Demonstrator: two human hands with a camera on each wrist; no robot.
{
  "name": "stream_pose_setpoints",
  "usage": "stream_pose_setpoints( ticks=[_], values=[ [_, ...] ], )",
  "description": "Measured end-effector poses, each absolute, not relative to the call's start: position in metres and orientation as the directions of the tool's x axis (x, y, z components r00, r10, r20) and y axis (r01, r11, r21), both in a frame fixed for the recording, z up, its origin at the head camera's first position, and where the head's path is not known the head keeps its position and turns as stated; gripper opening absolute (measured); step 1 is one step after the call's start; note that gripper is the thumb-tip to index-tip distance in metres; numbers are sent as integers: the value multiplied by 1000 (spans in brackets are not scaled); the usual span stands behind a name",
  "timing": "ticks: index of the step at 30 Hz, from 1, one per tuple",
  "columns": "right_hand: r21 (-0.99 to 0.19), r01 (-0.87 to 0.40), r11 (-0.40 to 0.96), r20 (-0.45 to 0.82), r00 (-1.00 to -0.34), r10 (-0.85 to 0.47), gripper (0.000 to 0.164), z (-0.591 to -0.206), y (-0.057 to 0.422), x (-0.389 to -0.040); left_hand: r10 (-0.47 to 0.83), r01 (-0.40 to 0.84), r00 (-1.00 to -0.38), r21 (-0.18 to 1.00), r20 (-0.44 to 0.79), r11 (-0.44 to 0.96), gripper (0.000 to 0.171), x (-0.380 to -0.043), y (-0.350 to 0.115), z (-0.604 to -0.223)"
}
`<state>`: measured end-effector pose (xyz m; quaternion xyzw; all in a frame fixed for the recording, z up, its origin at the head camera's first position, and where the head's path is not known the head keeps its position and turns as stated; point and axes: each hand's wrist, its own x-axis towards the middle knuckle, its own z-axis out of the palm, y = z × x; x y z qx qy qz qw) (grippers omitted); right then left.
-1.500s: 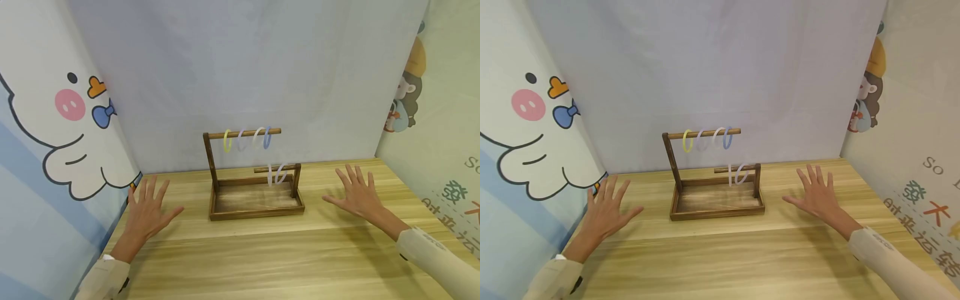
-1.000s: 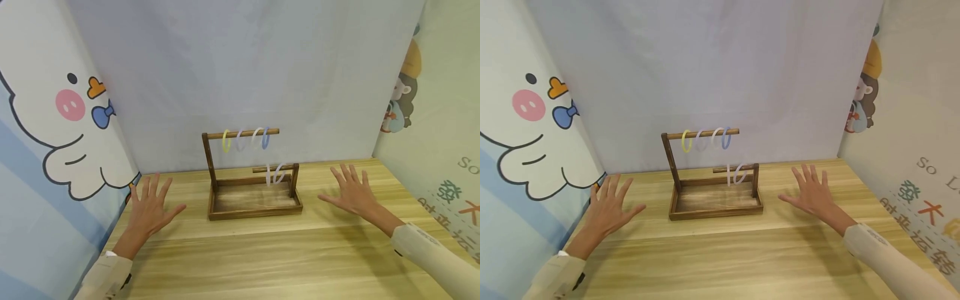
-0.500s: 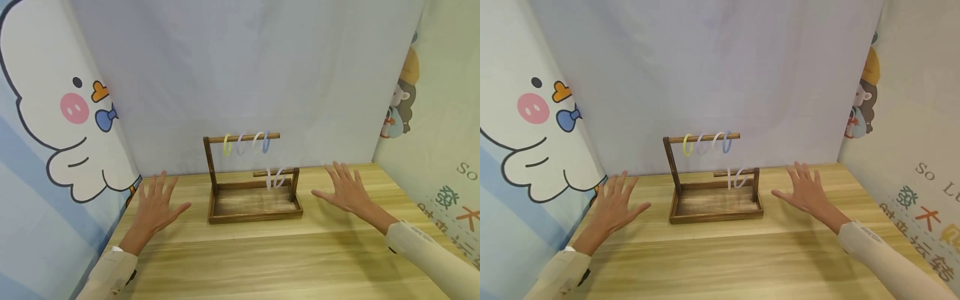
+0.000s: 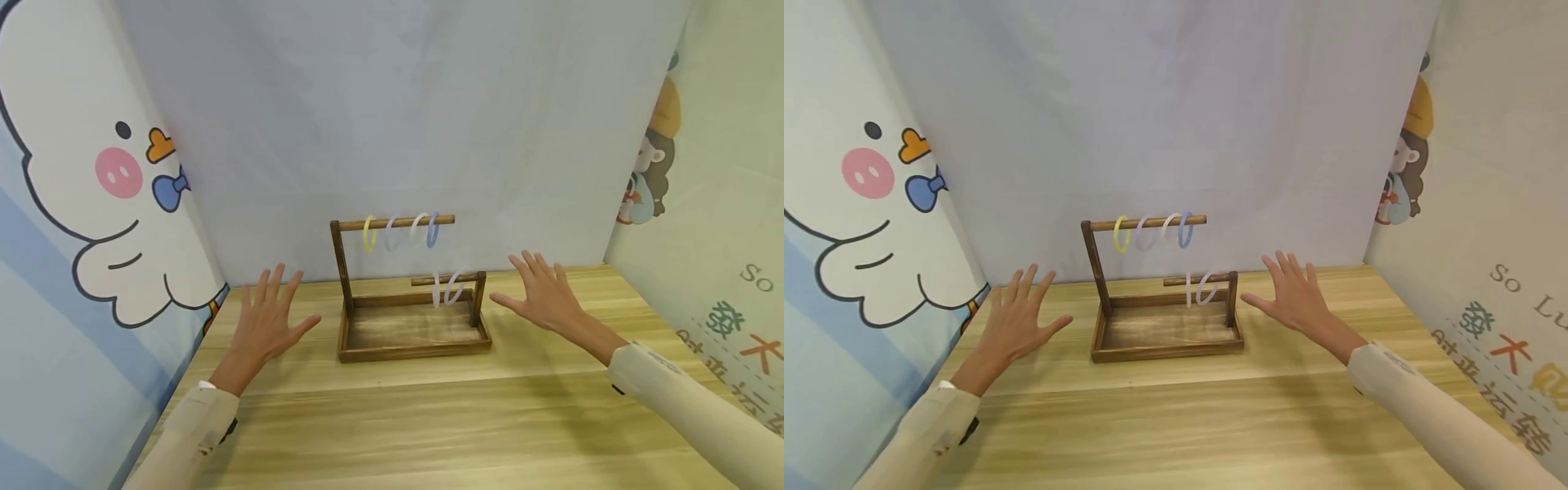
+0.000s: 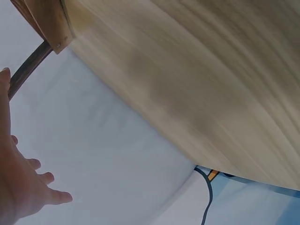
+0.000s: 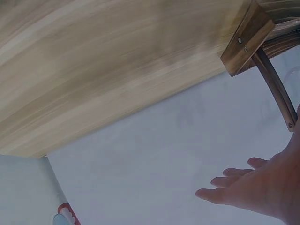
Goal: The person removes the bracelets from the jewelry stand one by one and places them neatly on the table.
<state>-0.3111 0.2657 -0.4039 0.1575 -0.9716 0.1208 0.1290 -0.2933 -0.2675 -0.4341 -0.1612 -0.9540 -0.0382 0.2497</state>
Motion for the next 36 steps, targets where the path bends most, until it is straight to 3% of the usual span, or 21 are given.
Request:
stream_pose_setpoints(
  ticks=[12,20,36],
  values=[
    [-189,-415,890,383,-866,-323,85,-390,235,-318,334,377,-775,-32,537,926,99,-311,-260,-419],
    [-200,-455,868,403,-845,-350,82,-382,215,-322,350,413,-760,-9,548,911,100,-322,-251,-409],
    [-241,-542,806,565,-753,-338,68,-372,175,-333,395,534,-678,46,619,844,104,-346,-226,-386]
  ],
)
